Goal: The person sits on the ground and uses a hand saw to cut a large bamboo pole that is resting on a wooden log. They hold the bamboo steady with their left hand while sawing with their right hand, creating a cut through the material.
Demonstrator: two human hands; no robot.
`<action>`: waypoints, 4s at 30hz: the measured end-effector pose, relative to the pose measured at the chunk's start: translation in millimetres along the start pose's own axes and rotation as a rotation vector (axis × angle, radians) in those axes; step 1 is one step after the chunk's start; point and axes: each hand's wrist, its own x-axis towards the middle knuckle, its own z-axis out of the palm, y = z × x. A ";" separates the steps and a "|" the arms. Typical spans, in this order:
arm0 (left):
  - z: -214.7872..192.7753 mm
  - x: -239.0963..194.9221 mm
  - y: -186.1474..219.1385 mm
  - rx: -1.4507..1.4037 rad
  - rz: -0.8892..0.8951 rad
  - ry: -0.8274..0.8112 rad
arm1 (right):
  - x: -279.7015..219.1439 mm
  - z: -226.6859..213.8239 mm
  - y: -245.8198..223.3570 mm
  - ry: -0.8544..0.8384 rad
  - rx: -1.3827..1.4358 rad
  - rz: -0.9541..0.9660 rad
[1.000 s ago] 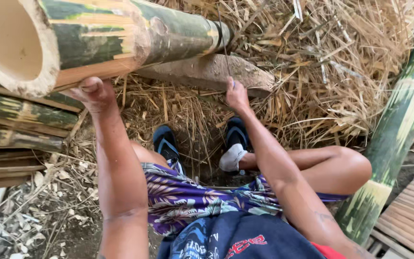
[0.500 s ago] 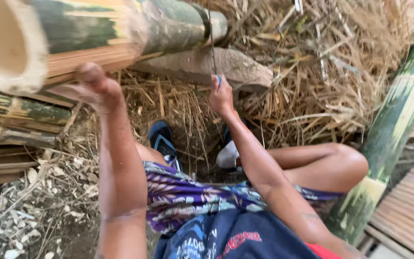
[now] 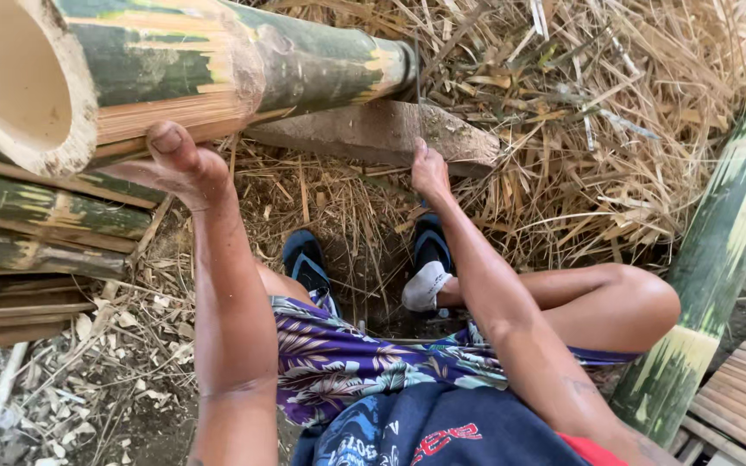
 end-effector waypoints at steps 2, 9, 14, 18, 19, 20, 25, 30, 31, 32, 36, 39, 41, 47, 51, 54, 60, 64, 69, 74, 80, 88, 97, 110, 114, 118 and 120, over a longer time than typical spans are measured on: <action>4.5 4.5 0.9 -0.004 -0.002 0.020 | -6.3 -8.1 -14.8 -0.017 -0.047 -0.005; -5.4 -4.8 -23.8 -0.074 -0.203 0.059 | -114.6 10.3 -97.6 0.033 0.139 -0.508; -10.6 -16.7 -45.8 -0.039 -0.126 0.080 | -71.5 54.6 -73.4 0.267 0.223 -0.197; -7.4 -13.5 -47.6 -0.007 -0.240 0.087 | -65.4 68.0 -40.9 0.227 0.235 -0.195; -8.3 -12.2 -45.4 -0.041 -0.231 0.060 | -59.6 73.6 -33.7 0.220 0.209 -0.173; -13.9 -14.1 -40.0 -0.056 -0.234 0.029 | -62.7 79.2 -18.3 0.194 0.175 -0.139; -3.1 8.6 -9.0 0.040 -0.284 0.113 | -25.8 81.2 48.2 0.156 0.106 0.155; -11.4 28.6 -8.9 -0.061 -0.443 0.079 | -72.4 50.4 55.6 0.129 0.087 0.179; -20.8 41.8 -18.1 -0.181 -0.490 0.003 | -76.3 44.2 41.3 0.112 0.094 0.192; -32.4 44.3 -22.5 -0.297 -0.545 -0.071 | -85.7 38.9 31.0 0.089 0.098 0.209; -36.4 43.4 -25.3 -0.332 -0.507 0.111 | -94.2 20.0 -8.1 0.097 0.104 0.127; -32.6 25.2 -26.7 -0.283 -0.457 -0.004 | -94.9 -0.8 -38.6 0.097 0.034 -0.059; -25.1 7.8 -28.4 -0.148 -0.274 -0.115 | -100.6 -17.1 -65.7 0.045 0.098 -0.173; -2.0 -10.4 -17.9 -0.121 -0.230 -0.050 | -117.1 -16.7 -94.9 -0.048 0.172 -0.522; -4.2 -8.4 -14.7 -0.129 -0.268 -0.042 | -61.3 20.5 -72.5 0.087 0.180 -0.223; -10.4 -9.5 -22.9 -0.065 -0.183 -0.063 | -56.6 14.9 -70.4 0.148 0.142 -0.287; -16.9 -0.9 -25.5 0.069 -0.077 0.001 | -91.4 21.2 -59.6 0.043 0.179 -0.360; -11.2 -5.8 -13.8 -0.039 -0.199 -0.021 | -19.8 45.1 7.3 0.081 0.157 -0.061; -8.0 -11.1 -17.0 -0.111 -0.253 -0.049 | -22.3 23.6 -8.7 0.263 0.059 -0.411; -2.8 -12.3 -31.1 -0.023 -0.067 0.011 | -96.5 27.9 -87.6 -0.041 0.231 -0.233; -3.1 2.3 -13.6 -0.029 -0.100 -0.012 | -45.0 81.7 -18.8 0.136 0.185 0.104; 18.7 34.2 46.3 -0.094 -0.353 0.105 | -61.2 54.4 44.1 0.149 0.061 0.162; -3.8 15.6 1.5 -0.084 -0.255 -0.080 | -99.8 -35.4 -130.1 -0.120 0.136 -0.287; 15.2 9.8 6.2 -0.129 -0.430 -0.115 | -70.9 -7.0 -74.4 -0.071 0.127 -0.260; 10.0 5.9 13.2 -0.062 -0.323 -0.116 | -82.2 1.6 -63.2 -0.036 0.060 -0.344; 8.6 1.3 17.1 -0.030 -0.324 -0.118 | -12.1 16.3 -12.3 0.050 0.004 -0.029; 7.0 1.0 19.1 -0.052 -0.314 -0.128 | 1.1 9.0 9.2 0.050 -0.071 0.133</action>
